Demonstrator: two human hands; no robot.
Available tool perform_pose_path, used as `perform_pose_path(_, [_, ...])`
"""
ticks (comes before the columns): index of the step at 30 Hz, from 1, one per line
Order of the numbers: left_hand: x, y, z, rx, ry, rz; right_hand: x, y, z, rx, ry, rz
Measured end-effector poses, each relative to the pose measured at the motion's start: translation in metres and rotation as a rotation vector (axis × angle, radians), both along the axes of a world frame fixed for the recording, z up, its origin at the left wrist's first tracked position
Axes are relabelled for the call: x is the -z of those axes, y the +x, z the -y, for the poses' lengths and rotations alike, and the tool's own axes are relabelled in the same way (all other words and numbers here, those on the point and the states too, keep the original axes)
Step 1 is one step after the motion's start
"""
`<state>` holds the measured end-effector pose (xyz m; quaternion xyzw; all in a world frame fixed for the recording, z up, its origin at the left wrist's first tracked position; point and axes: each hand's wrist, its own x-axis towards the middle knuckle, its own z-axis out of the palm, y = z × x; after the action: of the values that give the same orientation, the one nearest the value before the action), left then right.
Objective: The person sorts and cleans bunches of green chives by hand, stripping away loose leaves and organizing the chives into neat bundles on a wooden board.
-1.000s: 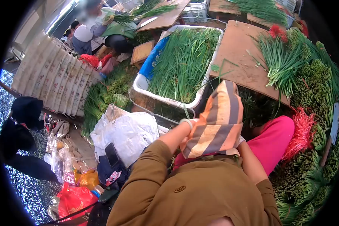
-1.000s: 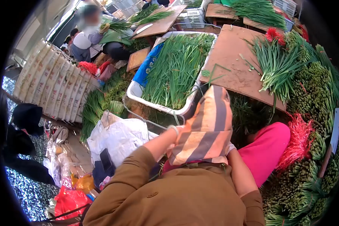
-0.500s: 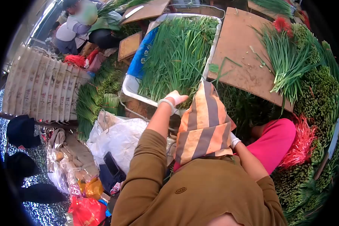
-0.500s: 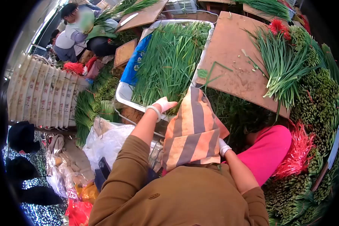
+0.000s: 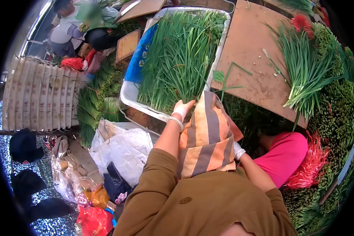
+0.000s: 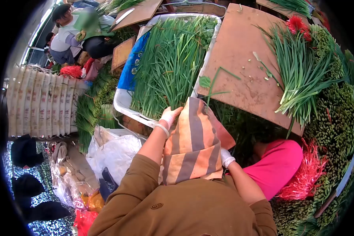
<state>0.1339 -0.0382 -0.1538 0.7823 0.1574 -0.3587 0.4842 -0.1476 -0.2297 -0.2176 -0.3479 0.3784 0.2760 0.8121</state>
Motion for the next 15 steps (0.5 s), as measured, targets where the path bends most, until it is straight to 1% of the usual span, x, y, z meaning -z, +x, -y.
perform_pose_path(1, [0.007, -0.002, -0.001, 0.025, -0.002, 0.092, -0.009, 0.004, -0.001, -0.037, -0.028, 0.016])
perform_pose_path(3, [0.018, 0.002, -0.007, 0.206, 0.174, 0.234, -0.017, 0.007, -0.001, -0.086, -0.104, 0.085])
perform_pose_path(4, [0.029, 0.001, -0.007, 0.196, 0.203, 0.276, -0.019, 0.008, -0.001, -0.114, -0.147, 0.120])
perform_pose_path(5, [0.029, -0.001, -0.003, 0.185, 0.234, 0.318, -0.006, 0.006, 0.000, -0.180, -0.217, 0.174])
perform_pose_path(6, [0.029, -0.003, 0.000, 0.154, 0.301, 0.287, 0.010, 0.002, -0.001, -0.247, -0.286, 0.227])
perform_pose_path(8, [-0.005, -0.007, 0.020, 0.097, 0.429, 0.228, 0.010, 0.004, 0.003, -0.403, -0.437, 0.342])
perform_pose_path(9, [0.010, -0.002, 0.014, 0.072, 0.300, 0.216, 0.010, 0.002, 0.005, -0.493, -0.512, 0.401])
perform_pose_path(10, [0.005, 0.002, 0.007, 0.043, 0.166, 0.106, 0.004, 0.003, 0.005, -0.580, -0.586, 0.461])
perform_pose_path(12, [-0.017, 0.018, -0.005, -0.016, -0.112, -0.110, -0.009, 0.008, 0.011, -0.672, -0.719, 0.477])
perform_pose_path(13, [-0.044, 0.017, -0.013, -0.136, -0.323, -0.119, -0.012, 0.007, 0.010, -0.725, -0.778, 0.482])
perform_pose_path(14, [-0.065, 0.025, -0.030, -0.211, -0.410, -0.294, -0.010, 0.006, 0.009, -0.688, -0.772, 0.500])
perform_pose_path(15, [-0.075, 0.035, -0.050, -0.207, -0.537, -0.387, -0.002, 0.005, 0.009, -0.652, -0.767, 0.517])
